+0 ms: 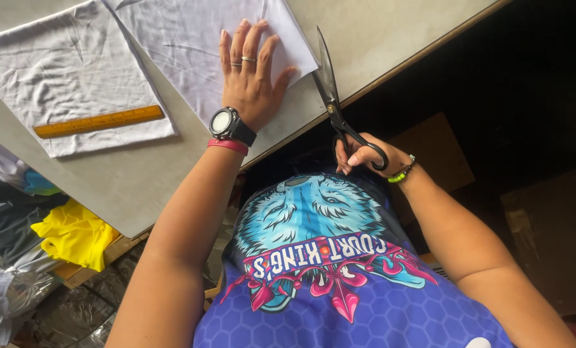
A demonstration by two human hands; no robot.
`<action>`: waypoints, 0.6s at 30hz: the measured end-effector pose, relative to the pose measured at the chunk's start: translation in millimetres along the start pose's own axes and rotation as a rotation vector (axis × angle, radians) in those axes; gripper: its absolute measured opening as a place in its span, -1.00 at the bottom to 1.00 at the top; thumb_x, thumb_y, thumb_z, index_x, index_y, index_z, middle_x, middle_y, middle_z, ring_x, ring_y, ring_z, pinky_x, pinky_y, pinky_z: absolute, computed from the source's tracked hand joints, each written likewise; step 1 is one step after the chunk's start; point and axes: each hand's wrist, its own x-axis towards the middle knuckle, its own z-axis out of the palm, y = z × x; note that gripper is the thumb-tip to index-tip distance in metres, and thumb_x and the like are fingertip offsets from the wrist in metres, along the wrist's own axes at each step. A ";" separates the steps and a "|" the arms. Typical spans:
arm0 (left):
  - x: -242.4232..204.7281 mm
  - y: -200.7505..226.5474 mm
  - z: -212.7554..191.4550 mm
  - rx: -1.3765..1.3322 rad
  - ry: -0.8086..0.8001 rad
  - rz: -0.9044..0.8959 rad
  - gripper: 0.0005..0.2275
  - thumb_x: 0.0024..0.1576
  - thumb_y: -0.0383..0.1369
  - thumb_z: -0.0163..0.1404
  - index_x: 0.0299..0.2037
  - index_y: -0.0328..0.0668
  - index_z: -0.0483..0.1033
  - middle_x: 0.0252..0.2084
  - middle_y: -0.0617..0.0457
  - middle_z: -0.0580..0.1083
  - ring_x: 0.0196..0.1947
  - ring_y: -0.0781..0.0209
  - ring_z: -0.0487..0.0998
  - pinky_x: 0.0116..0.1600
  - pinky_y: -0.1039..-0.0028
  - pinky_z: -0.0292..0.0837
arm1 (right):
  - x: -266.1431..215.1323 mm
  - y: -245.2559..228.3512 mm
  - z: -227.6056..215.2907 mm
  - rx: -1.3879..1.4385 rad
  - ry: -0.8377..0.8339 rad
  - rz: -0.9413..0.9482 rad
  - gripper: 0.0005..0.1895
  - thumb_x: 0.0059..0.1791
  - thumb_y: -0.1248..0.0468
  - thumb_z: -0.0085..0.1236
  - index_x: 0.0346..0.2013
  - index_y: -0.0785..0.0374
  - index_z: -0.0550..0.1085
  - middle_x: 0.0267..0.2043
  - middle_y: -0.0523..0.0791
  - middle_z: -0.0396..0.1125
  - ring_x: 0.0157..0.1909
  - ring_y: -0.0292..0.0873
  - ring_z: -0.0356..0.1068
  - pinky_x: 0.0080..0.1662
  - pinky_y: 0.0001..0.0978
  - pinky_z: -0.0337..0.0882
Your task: The person uses shears to cut a large piece of white fabric on a table. They align the fabric, make several cuts to separate sections, and trim the edges of the pieces. A wooden ruler is used to measure and guide the cuts.
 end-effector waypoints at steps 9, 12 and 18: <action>1.9 0.2 -2.0 -0.034 0.017 0.018 -0.58 0.39 -0.06 0.00 0.17 -0.32 0.42 0.33 -0.20 0.29 0.40 -0.25 0.17 0.47 -0.23 -0.10 | 14.5 -12.0 4.7 -0.036 0.004 0.002 -0.67 -0.18 0.02 0.18 -0.40 0.21 0.38 -0.49 -0.12 0.29 -0.40 -0.21 0.35 -0.06 -0.24 0.49; 2.2 0.1 -4.7 -0.027 -0.005 0.011 -0.54 0.38 -0.02 0.02 0.22 -0.30 0.40 0.36 -0.19 0.27 0.42 -0.24 0.15 0.47 -0.24 -0.11 | -2.4 -15.7 4.6 0.001 -0.001 0.052 -0.66 -0.21 0.02 0.19 -0.41 0.22 0.39 -0.49 -0.11 0.29 -0.39 -0.20 0.36 -0.03 -0.23 0.47; 2.9 0.6 -5.8 -0.055 -0.017 0.022 -0.53 0.39 -0.02 0.04 0.24 -0.30 0.38 0.38 -0.17 0.25 0.43 -0.22 0.14 0.47 -0.25 -0.14 | -7.5 -21.6 -4.7 -0.054 -0.014 0.085 -0.70 -0.19 0.08 0.15 -0.40 0.25 0.39 -0.49 -0.11 0.29 -0.39 -0.19 0.36 -0.06 -0.23 0.50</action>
